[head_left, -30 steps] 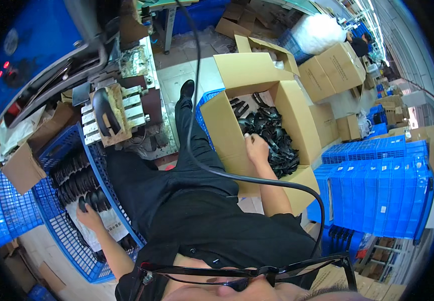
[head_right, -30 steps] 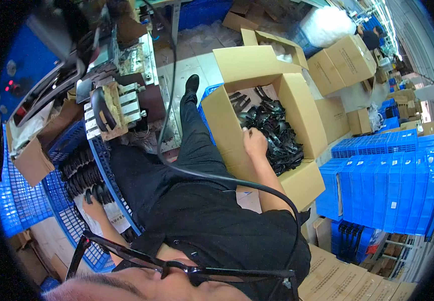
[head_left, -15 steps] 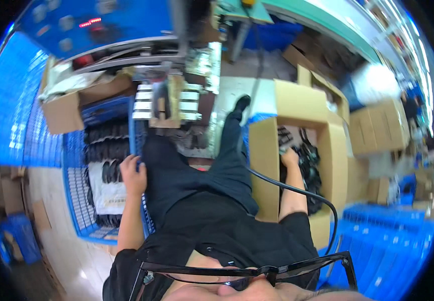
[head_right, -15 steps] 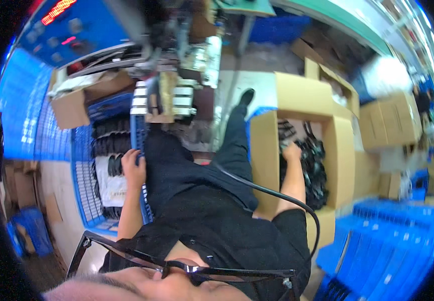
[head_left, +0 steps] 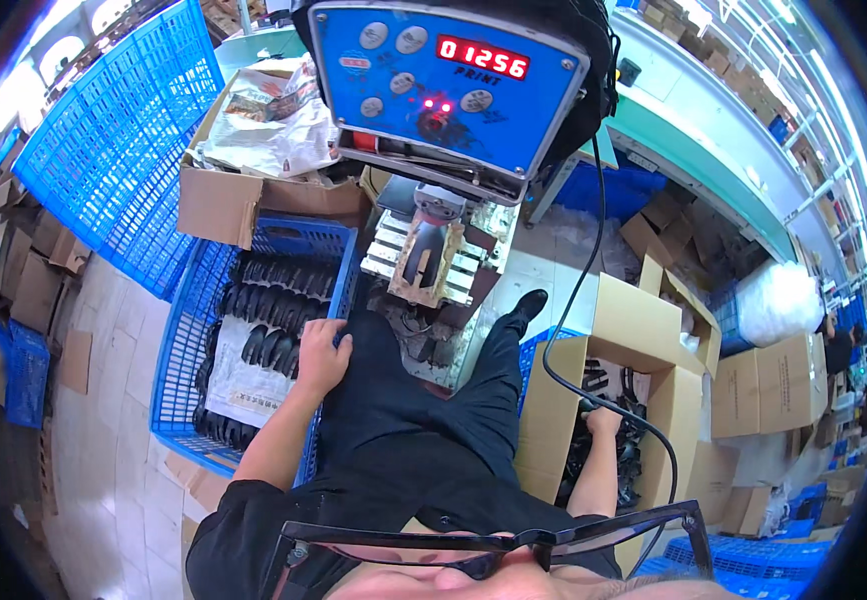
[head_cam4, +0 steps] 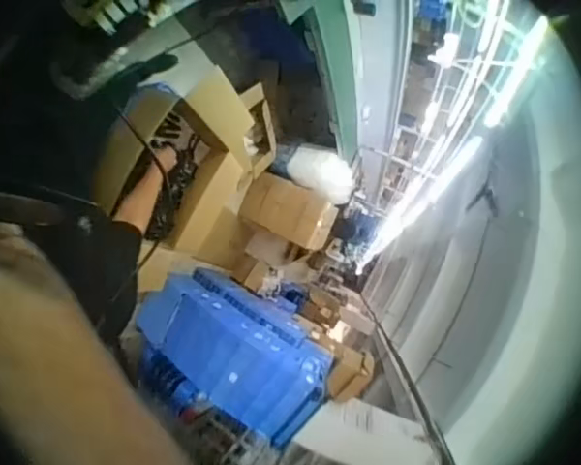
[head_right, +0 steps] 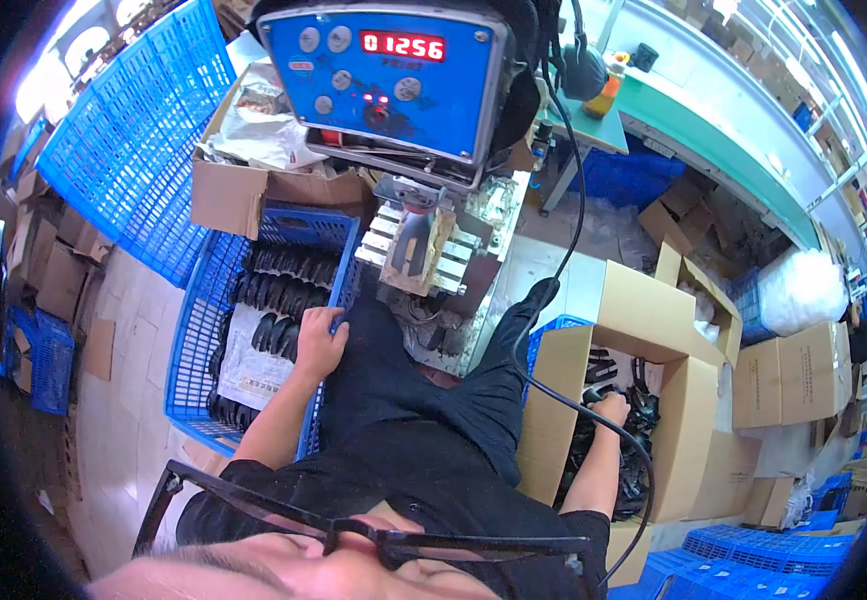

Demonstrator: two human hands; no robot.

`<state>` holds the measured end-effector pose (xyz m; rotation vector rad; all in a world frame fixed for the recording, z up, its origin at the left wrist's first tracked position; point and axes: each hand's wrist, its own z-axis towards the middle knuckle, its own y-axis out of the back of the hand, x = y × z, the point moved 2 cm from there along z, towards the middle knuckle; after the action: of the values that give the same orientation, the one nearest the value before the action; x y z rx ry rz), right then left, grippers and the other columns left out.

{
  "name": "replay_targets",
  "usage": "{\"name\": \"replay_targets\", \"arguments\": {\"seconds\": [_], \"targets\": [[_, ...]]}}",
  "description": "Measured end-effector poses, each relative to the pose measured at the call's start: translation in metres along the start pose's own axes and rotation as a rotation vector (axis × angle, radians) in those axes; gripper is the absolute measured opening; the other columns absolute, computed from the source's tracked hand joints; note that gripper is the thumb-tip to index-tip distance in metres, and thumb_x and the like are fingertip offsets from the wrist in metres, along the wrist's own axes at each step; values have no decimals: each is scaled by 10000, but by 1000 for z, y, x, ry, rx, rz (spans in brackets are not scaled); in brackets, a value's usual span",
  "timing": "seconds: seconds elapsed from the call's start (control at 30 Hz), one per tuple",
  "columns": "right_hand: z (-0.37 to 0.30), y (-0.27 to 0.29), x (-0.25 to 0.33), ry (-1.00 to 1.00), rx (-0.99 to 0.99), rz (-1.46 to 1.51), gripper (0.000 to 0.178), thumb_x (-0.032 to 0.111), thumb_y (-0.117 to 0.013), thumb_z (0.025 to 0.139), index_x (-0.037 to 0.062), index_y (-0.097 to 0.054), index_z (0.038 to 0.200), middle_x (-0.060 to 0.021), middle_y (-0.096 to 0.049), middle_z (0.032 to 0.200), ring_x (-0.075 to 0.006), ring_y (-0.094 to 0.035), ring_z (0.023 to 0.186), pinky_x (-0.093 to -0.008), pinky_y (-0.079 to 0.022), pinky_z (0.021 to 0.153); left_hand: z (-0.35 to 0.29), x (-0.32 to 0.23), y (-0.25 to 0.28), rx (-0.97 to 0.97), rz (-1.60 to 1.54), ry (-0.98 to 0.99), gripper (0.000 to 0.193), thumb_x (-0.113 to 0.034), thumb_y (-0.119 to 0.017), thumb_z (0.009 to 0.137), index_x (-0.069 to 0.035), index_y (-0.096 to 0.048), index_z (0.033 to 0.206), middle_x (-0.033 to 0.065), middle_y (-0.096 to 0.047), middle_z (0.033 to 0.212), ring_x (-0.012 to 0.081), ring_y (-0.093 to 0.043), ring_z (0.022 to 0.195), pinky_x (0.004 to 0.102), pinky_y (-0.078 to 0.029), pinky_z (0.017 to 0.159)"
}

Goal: Assembling and processing electronic parts using a manual press machine in a factory setting.

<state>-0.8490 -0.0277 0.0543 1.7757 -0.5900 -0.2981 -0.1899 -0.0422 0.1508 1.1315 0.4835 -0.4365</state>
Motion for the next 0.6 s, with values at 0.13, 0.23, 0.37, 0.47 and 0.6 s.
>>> {"name": "replay_targets", "arguments": {"seconds": [0.13,0.23,0.37,0.47,0.6], "targets": [[-22,-3,-22,-69,-179,13,372,211,-901,831,47,-788,1145,-225,-774,1177,-421,-732,1129,-495,-575,997,33,-44,12,-28,-194,-105,337,-135,-750,916,-8,-707,1225,182,-725,1147,384,-651,1145,475,-516,1022],[-39,6,-12,-62,-183,28,347,158,-861,857,41,-758,1166,-234,-772,1170,-424,-722,1144,-497,-565,998,53,-79,28,-26,-268,-176,372,-147,-747,928,-13,-684,1269,178,-727,1145,383,-668,1107,471,-534,994],[-62,9,-28,-82,-513,259,338,74,-791,881,38,-721,1210,-241,-764,1179,-425,-723,1128,-488,-561,985,91,-122,39,-81,-257,-296,441,-189,-760,932,-10,-650,1320,186,-726,1144,387,-681,1075,472,-554,951],[-71,28,-14,-15,-667,455,466,19,-733,909,34,-662,1370,-213,-779,1156,-363,-751,1068,-445,-557,966,117,-144,42,-193,-176,-376,446,-274,-776,929,1,-641,1253,206,-716,1098,395,-695,1046,487,-572,900],[-123,79,82,113,-591,738,465,-25,-711,923,-11,-621,1379,-204,-763,1229,-314,-741,1117,-435,-559,991,143,-155,19,-86,-9,-280,471,-385,-799,900,-10,-635,1133,210,-717,1037,404,-721,974,502,-587,819]]}}
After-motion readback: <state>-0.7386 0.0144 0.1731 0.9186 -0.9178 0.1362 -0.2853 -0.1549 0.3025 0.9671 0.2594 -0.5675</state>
